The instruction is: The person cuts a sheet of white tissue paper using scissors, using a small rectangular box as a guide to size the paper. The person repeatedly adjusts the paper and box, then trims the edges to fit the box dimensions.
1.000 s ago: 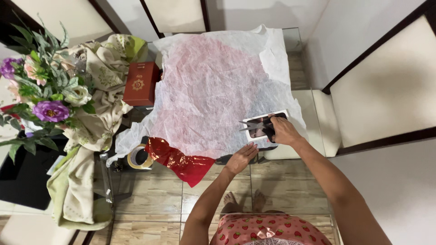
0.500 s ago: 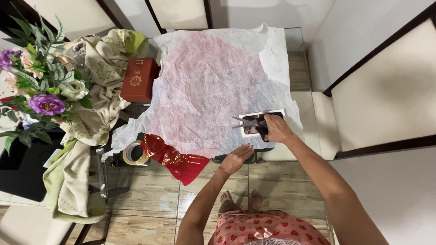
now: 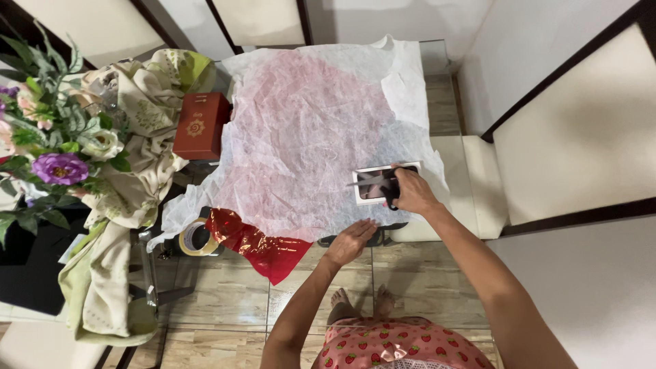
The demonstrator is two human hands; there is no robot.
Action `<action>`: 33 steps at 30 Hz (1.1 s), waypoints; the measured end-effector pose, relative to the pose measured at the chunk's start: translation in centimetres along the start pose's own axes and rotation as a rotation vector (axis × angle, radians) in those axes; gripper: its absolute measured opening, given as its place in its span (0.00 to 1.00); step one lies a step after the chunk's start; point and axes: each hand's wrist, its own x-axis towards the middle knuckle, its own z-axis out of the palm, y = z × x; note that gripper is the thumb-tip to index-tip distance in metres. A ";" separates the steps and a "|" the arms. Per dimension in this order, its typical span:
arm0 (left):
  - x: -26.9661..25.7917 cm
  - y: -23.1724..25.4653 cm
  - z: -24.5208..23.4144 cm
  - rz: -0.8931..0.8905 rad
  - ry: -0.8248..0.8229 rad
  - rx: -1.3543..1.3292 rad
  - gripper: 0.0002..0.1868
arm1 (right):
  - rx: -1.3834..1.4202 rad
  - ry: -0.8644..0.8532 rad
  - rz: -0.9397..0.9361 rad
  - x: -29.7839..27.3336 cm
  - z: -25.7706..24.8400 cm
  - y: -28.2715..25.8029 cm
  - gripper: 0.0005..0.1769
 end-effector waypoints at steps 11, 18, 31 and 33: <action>7.7 -3.2 -0.9 -0.430 0.209 -0.206 0.58 | 0.176 0.348 0.521 -5.4 1.0 9.1 0.33; 6.8 -4.6 2.1 -0.431 0.181 -0.132 0.58 | 0.220 0.360 0.512 -6.1 2.8 10.6 0.25; 6.1 -4.7 0.5 -0.525 0.145 0.036 0.67 | 0.192 0.313 0.581 -6.3 1.3 10.3 0.26; 5.2 -4.4 -0.1 -0.413 0.248 0.054 0.61 | 0.185 0.382 0.535 -7.0 0.4 9.7 0.27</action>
